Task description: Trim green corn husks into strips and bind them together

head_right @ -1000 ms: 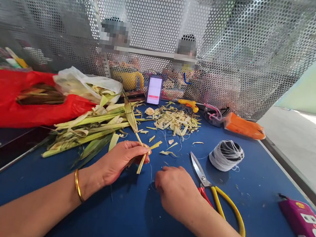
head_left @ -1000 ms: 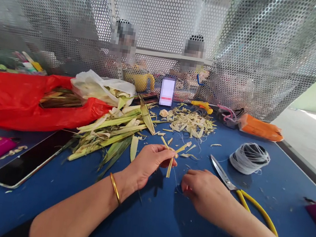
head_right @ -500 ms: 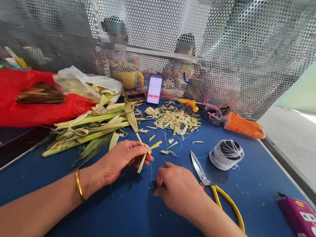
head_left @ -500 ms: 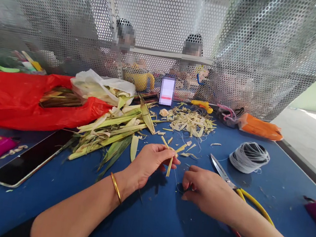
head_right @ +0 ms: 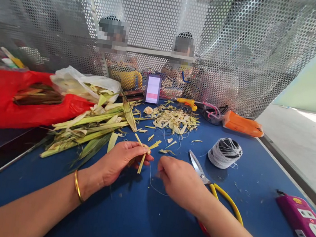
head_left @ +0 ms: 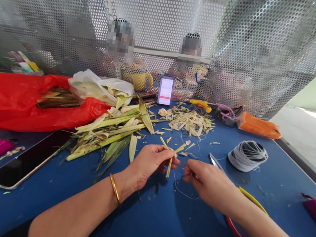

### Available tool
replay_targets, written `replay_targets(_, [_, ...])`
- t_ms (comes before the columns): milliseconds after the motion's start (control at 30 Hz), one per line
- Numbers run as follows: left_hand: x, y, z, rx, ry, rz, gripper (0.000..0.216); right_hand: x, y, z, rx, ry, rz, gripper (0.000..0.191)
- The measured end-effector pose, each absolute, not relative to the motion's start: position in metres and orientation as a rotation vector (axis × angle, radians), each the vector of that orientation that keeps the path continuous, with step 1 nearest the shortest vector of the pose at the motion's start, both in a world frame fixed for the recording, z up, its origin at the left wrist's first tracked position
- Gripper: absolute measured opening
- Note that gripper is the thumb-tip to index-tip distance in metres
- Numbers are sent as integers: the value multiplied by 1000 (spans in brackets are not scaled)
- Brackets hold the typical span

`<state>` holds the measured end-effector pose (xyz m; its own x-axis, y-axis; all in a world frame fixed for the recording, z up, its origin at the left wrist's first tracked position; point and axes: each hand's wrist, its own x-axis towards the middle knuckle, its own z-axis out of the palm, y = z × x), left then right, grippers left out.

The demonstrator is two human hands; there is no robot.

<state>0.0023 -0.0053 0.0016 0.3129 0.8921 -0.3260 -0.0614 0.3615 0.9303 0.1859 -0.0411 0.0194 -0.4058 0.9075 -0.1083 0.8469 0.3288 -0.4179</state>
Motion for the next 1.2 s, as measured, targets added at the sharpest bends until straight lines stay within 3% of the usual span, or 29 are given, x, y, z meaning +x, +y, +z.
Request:
replay_targets(67, [2,-5,1,980,1063,805,22,184,-44,20,-1637,-2524,614,3])
replay_targets(400, [2,-3,0,978,1066,815,20,173,-48,11,-1596,-2593,654,17])
replay_targets(633, [1,-3,0,1015,1085,795,20,187,-37,18,-1627,-2122,1159,11])
replay_targets(900, [2,0,-3,943,1124,913,18,176,-33,-2,-1612,-2216,610,4])
replay_targets(1067, [3,1,-3,907,1132,976,20,162,-31,-21,-1657,-2151,556,18])
replay_targets(1200, [6,0,-1,878,1098,950,18,157,-27,-25,-1642,-2114,534,12])
